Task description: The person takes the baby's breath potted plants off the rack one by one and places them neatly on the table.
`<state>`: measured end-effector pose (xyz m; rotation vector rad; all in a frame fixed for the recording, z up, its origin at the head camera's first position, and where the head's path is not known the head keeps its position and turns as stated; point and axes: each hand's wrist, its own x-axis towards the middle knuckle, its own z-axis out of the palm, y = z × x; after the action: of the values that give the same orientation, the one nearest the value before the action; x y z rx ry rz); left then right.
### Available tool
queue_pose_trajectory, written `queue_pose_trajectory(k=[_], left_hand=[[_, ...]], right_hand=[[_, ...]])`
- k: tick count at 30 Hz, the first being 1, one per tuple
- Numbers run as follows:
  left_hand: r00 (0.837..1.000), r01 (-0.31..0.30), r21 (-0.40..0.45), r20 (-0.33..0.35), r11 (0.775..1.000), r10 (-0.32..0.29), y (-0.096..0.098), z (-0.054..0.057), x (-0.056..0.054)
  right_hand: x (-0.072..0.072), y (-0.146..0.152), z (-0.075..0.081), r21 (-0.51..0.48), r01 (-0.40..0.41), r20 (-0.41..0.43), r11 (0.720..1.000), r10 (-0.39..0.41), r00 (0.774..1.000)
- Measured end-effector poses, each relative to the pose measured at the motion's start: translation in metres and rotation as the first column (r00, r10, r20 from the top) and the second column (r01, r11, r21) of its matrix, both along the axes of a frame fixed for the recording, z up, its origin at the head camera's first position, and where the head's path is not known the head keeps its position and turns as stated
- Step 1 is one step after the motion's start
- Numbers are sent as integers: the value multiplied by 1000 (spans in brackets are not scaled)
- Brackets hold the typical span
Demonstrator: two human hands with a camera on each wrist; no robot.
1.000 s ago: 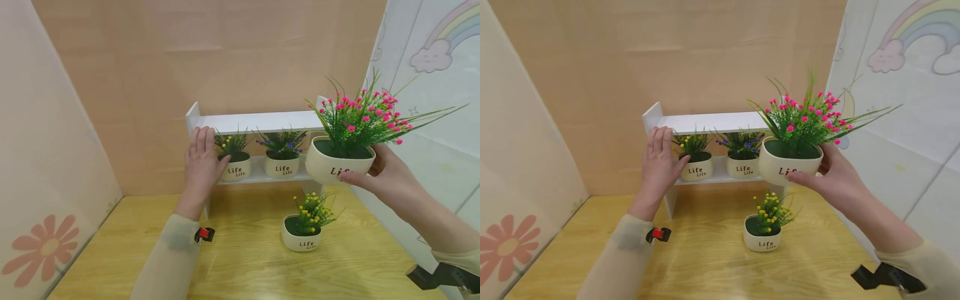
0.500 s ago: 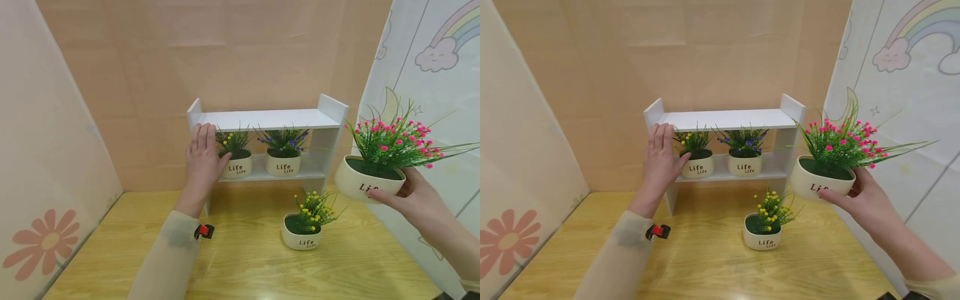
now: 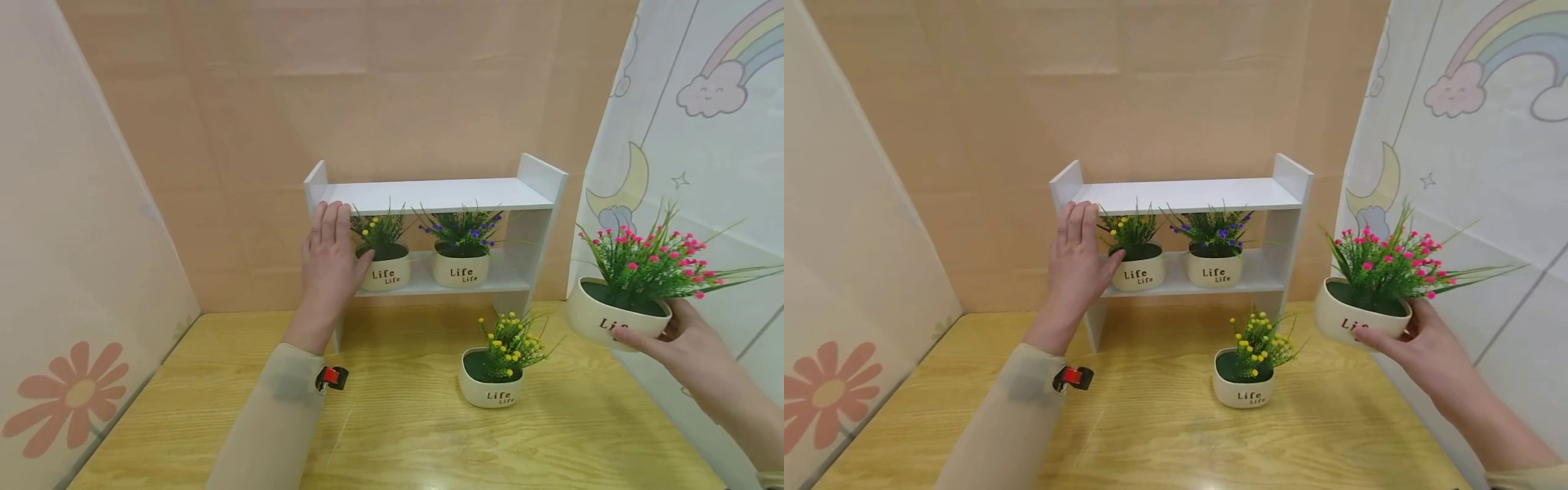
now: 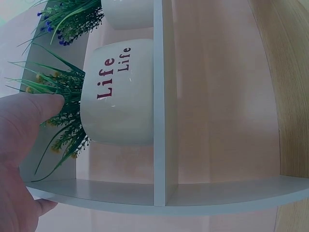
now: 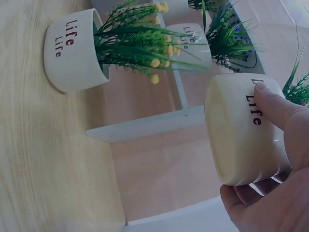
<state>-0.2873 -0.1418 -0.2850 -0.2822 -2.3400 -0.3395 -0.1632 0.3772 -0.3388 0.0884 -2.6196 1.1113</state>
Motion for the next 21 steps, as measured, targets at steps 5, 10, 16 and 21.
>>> queue_pose_trajectory(k=[5, 10, 16, 21], left_hand=[[1000, 6, 6, 4, 1000, -6, 0, 0, -2], [1000, 14, 6, -9, 1000, -14, 1, -1, -3], [1000, 15, 5, -25, 1000, -14, 1, -2, -5], [1000, 8, 3, -17, 1000, -8, 1, -2, -4]], right_hand=[[-6, 8, -14, -9, -12, 27, 1000, 12, 1000], [-10, 14, -28, -42, -42, 57, 998, 44, 997], [-16, 20, -42, -31, -65, 118, 997, 68, 991], [-21, 24, -51, 27, -92, 230, 995, 83, 970]])
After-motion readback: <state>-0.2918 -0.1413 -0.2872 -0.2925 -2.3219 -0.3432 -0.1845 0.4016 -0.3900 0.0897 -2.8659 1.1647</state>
